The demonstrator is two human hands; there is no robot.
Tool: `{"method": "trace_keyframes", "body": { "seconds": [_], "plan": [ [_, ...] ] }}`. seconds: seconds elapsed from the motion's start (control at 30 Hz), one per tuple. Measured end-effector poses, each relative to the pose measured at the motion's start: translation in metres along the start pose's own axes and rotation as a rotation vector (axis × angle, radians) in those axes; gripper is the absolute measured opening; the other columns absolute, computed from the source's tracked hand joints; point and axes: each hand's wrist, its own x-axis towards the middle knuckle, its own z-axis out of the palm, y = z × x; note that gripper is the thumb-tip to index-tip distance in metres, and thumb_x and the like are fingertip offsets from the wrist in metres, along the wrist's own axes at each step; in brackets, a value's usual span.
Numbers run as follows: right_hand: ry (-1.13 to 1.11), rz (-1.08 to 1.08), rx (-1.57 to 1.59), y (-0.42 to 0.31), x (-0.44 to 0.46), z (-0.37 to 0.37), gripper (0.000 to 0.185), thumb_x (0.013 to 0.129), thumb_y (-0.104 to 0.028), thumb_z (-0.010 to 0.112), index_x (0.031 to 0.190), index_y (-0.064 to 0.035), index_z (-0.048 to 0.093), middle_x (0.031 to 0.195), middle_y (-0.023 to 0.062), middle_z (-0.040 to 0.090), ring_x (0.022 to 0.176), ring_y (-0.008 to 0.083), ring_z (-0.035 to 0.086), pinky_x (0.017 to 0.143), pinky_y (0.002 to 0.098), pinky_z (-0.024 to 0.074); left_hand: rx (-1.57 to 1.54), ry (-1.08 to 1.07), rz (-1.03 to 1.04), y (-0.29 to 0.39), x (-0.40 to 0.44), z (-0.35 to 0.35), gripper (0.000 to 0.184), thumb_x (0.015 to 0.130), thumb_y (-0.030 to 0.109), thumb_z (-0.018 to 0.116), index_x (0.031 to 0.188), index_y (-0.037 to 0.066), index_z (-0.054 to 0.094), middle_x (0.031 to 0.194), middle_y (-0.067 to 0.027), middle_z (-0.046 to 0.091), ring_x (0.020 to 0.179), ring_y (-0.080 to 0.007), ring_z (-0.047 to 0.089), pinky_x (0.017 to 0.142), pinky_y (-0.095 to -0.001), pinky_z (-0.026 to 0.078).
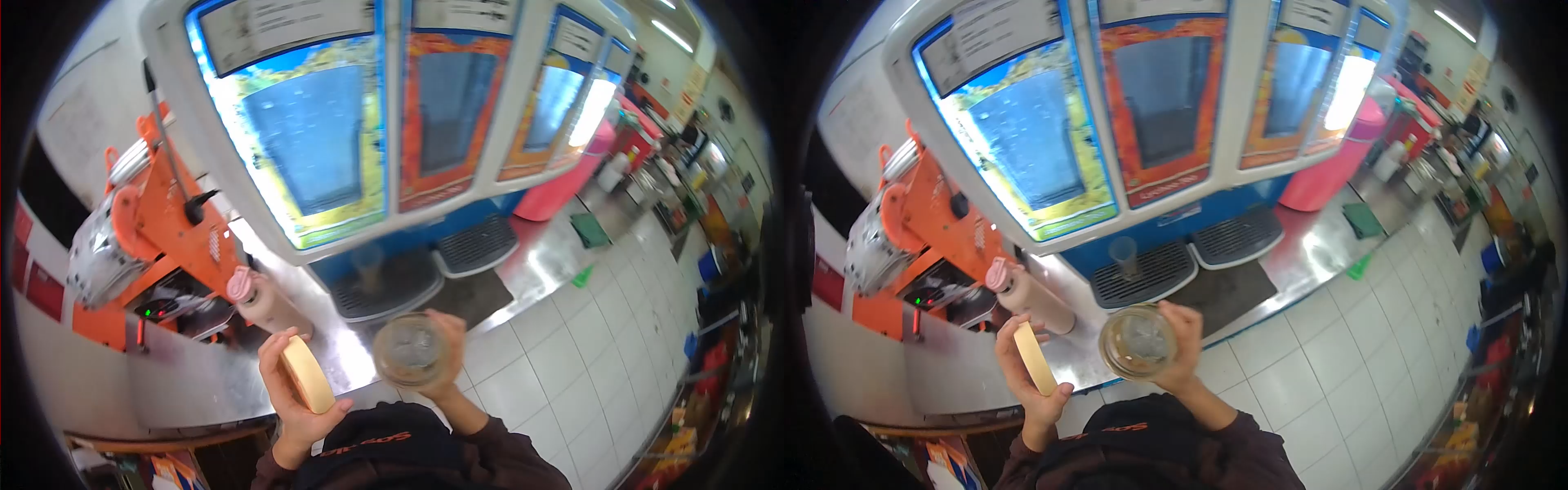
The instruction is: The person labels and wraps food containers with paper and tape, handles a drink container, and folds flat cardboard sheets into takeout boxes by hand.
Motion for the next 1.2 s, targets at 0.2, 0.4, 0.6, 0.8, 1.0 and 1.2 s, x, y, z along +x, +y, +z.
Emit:
{"method": "trace_keyframes", "body": {
  "seconds": [0.2, 0.4, 0.6, 0.8, 1.0, 1.2],
  "plan": [
    [0.038, -0.198, -0.039, -0.026, 0.061, -0.011, 0.065, 0.065, -0.024, 0.075, 0.117, -0.0046, 0.043, 0.109, 0.0213, 0.049, 0.093, 0.0295, 0.051, 0.077, 0.0372, 0.0438, -0.004, 0.048, 0.027, -0.002, 0.004, -0.017, 0.094, 0.056, 0.040, 0.081, 0.128, 0.006, 0.029, 0.122, -0.0141, 0.035, 0.106, -0.0258, 0.046, 0.086, -0.0350, 0.040],
    [-0.036, -0.436, 0.104, -0.076, 0.109, -0.017, 0.052, 0.069, -0.019, 0.071, 0.114, -0.0160, 0.044, 0.109, 0.0195, 0.051, 0.091, 0.0294, 0.050, 0.073, 0.0361, 0.0443, -0.025, 0.216, 0.001, 0.006, 0.009, -0.033, 0.094, 0.058, 0.044, 0.078, 0.127, 0.002, 0.030, 0.123, -0.0136, 0.036, 0.106, -0.0229, 0.047, 0.083, -0.0324, 0.042],
    [0.099, -0.703, 0.266, -0.106, 0.131, 0.003, 0.043, 0.075, -0.015, 0.065, 0.111, -0.0256, 0.047, 0.106, 0.0175, 0.053, 0.089, 0.0285, 0.051, 0.063, 0.0330, 0.0444, -0.044, 0.222, 0.029, 0.002, 0.002, -0.050, 0.093, 0.058, 0.043, 0.079, 0.126, 0.001, 0.031, 0.119, -0.0124, 0.036, 0.104, -0.0210, 0.046, 0.084, -0.0311, 0.040],
    [0.194, -0.882, 0.283, -0.136, 0.155, 0.022, 0.033, 0.088, -0.036, 0.044, 0.120, -0.0300, 0.044, 0.092, 0.0145, 0.049, 0.079, 0.0262, 0.047, 0.060, 0.0335, 0.0431, -0.142, 0.269, 0.031, -0.012, 0.000, -0.067, 0.095, 0.055, 0.041, 0.082, 0.126, 0.001, 0.032, 0.119, -0.0099, 0.043, 0.101, -0.0189, 0.050, 0.080, -0.0283, 0.042],
    [0.124, -0.903, 0.287, -0.147, 0.156, 0.035, 0.033, 0.087, -0.037, 0.045, 0.119, -0.0289, 0.043, 0.091, 0.0137, 0.049, 0.079, 0.0262, 0.048, 0.060, 0.0336, 0.0437, -0.120, 0.334, 0.012, -0.011, 0.002, -0.071, 0.090, 0.052, 0.035, 0.084, 0.123, 0.005, 0.037, 0.117, -0.0081, 0.044, 0.099, -0.0172, 0.051, 0.079, -0.0274, 0.043],
    [-0.144, -0.599, 0.293, -0.136, 0.137, 0.025, 0.052, 0.067, -0.013, 0.074, 0.111, -0.0156, 0.046, 0.105, 0.0168, 0.053, 0.089, 0.0277, 0.053, 0.070, 0.0337, 0.0460, -0.113, 0.333, -0.022, -0.011, 0.002, -0.067, 0.093, 0.054, 0.040, 0.083, 0.124, 0.002, 0.034, 0.118, -0.0107, 0.043, 0.099, -0.0196, 0.051, 0.079, -0.0299, 0.044]
  ]
}}
